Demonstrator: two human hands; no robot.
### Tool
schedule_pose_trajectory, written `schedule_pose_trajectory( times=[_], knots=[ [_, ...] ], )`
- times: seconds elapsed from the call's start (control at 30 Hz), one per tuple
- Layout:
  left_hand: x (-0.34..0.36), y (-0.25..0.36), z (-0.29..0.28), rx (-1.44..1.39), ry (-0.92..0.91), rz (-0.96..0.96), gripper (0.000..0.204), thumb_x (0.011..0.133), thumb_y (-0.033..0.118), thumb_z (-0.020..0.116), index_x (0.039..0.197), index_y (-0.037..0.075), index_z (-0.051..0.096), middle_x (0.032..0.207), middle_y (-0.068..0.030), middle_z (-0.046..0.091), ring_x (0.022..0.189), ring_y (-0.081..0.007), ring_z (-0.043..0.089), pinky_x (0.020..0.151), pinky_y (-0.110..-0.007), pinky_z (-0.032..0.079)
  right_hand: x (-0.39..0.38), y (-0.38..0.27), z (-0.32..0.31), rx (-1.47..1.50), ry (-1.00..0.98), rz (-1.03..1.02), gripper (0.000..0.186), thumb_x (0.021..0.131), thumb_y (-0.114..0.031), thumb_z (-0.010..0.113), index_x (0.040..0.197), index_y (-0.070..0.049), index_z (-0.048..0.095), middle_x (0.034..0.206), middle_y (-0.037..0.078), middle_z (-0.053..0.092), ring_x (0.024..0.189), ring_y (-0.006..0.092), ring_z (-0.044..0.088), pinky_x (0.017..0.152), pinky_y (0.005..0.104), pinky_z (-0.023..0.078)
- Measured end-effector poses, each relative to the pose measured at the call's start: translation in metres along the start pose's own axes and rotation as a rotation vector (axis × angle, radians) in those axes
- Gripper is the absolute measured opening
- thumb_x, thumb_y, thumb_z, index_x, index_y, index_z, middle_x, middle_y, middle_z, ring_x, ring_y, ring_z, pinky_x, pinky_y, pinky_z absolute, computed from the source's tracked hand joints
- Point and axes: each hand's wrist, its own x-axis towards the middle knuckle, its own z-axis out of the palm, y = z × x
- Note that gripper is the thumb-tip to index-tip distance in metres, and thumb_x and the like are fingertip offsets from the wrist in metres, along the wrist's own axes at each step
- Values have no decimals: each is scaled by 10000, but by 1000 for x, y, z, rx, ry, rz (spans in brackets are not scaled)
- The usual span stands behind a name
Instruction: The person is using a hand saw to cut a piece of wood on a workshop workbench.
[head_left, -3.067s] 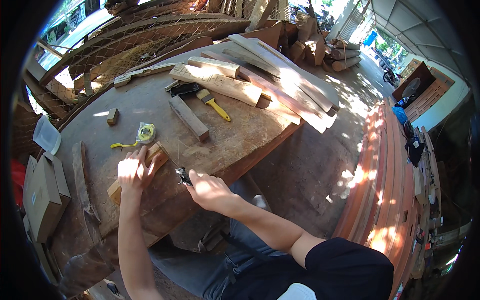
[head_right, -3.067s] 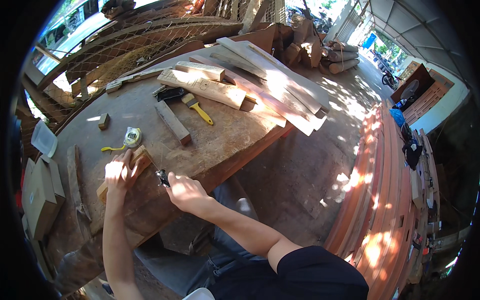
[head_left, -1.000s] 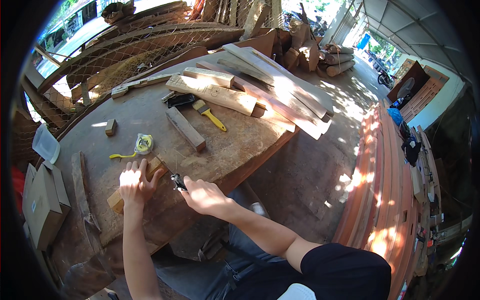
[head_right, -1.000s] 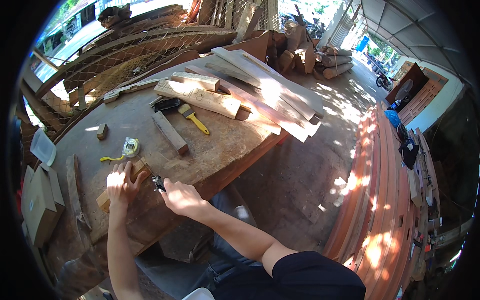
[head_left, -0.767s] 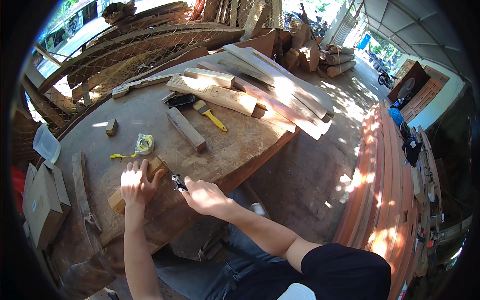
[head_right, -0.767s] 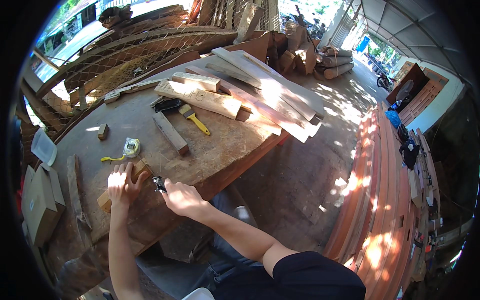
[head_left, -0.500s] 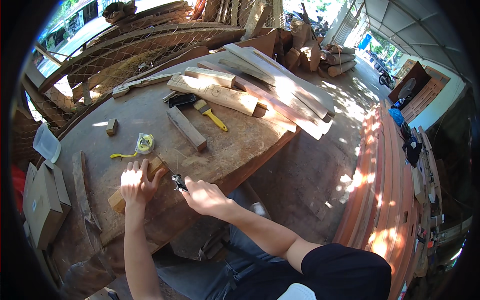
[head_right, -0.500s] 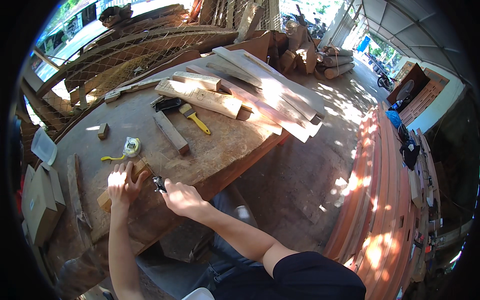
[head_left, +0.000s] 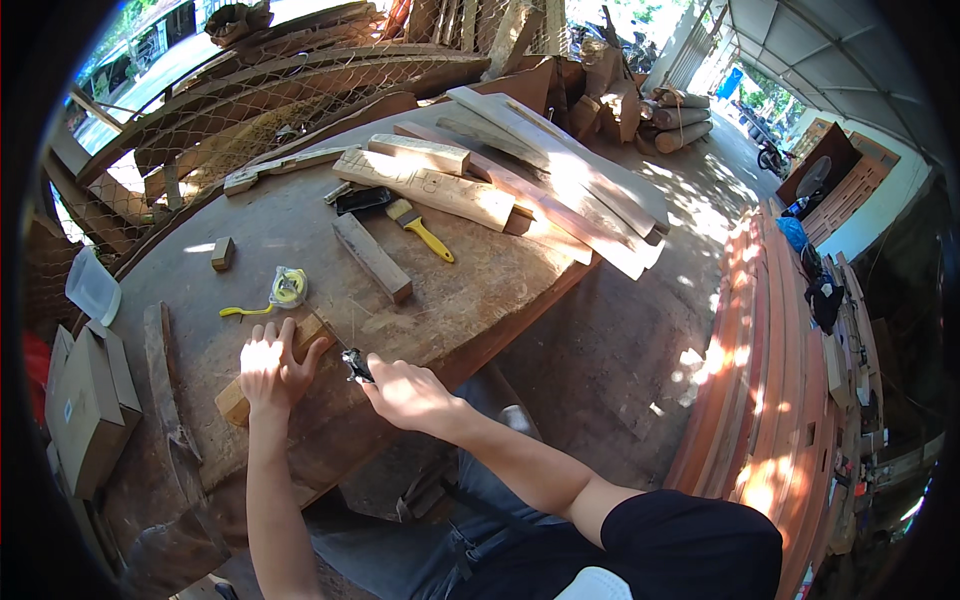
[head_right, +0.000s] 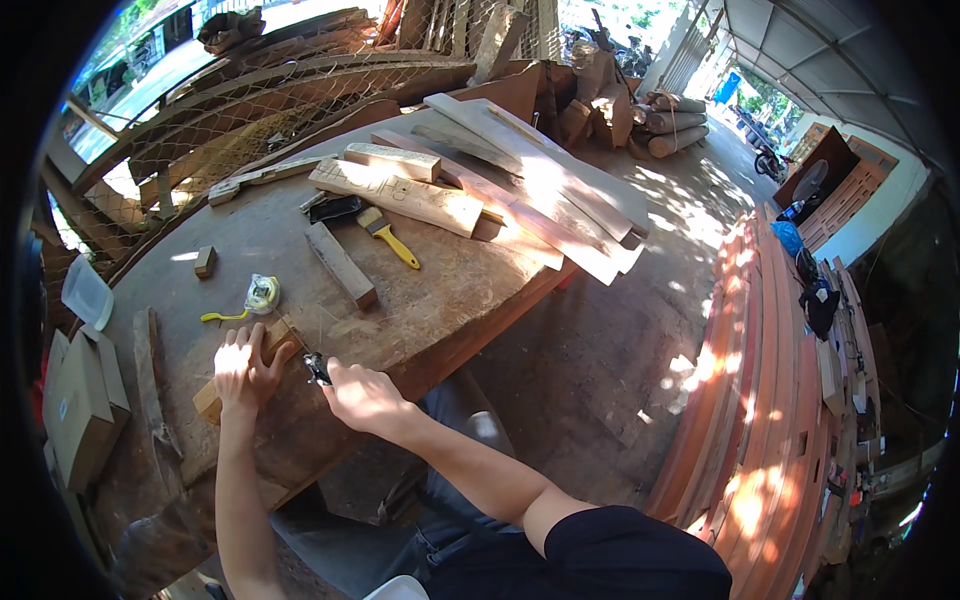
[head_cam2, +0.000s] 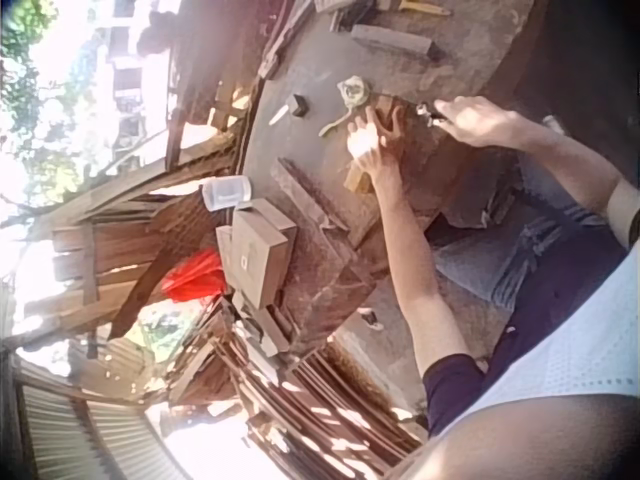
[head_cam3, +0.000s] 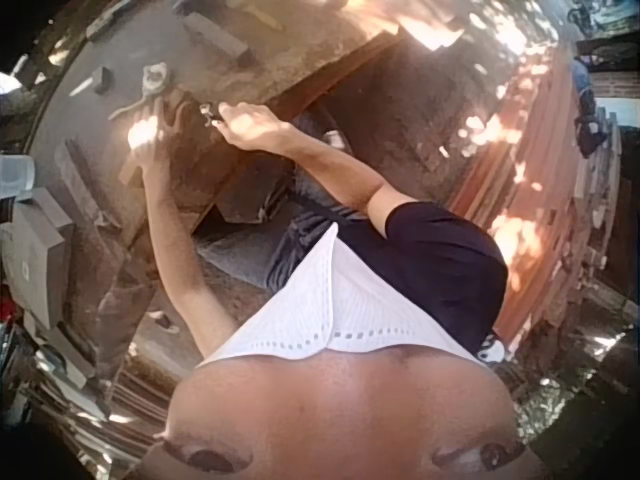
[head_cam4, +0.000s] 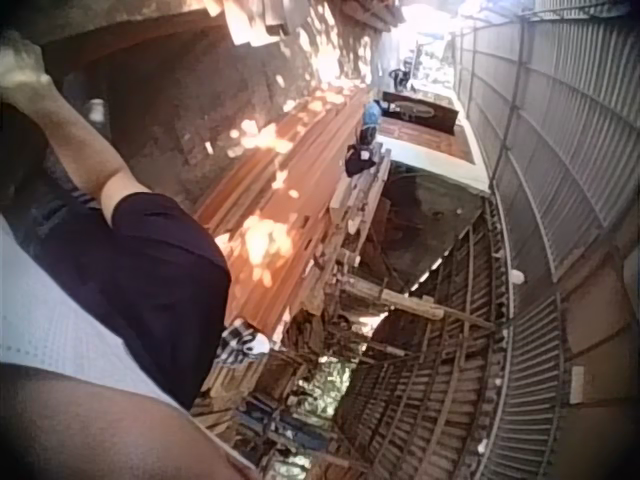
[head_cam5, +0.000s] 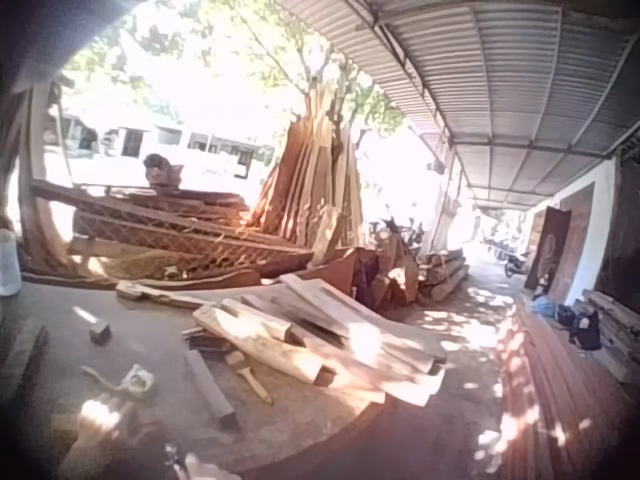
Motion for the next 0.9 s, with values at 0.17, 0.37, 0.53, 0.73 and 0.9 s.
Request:
schedule_pose_trajectory(
  times=[0.17,0.37,0.53,0.73,0.9],
  knots=[
    [2,1,0,2,14,4,595,924,548,748,1127,-11,715,984,-154,698,927,-352,660,832,-464,546,3,3,1,-5,13,-20,359,1049,-294,580,1189,37,573,962,303,731,925,496,724,826,596,573],
    [2,0,5,-7,43,15,579,917,541,757,1116,-1,722,970,-148,699,909,-343,663,814,-452,545,2,-4,-1,6,-33,27,377,1049,-292,579,1227,41,576,981,305,733,949,497,724,855,596,569],
    [1,-2,1,7,62,27,579,904,557,765,1106,15,738,921,-135,687,880,-333,661,781,-446,544,2,-7,4,2,-59,61,378,1052,-305,574,1212,38,573,1010,324,733,985,503,723,874,594,569],
    [3,2,-1,-10,24,-14,577,915,538,765,1115,-2,723,997,-158,727,894,-373,687,836,-467,559,2,1,3,-24,-46,58,352,1054,-303,577,1203,16,561,999,317,732,977,502,723,861,597,570],
    [2,-6,4,0,102,33,564,914,571,750,1105,41,734,912,-133,688,873,-330,661,770,-448,544,-15,23,21,-40,119,-76,374,1059,-313,579,1221,23,564,915,273,720,880,485,723,803,585,576]
  ],
)
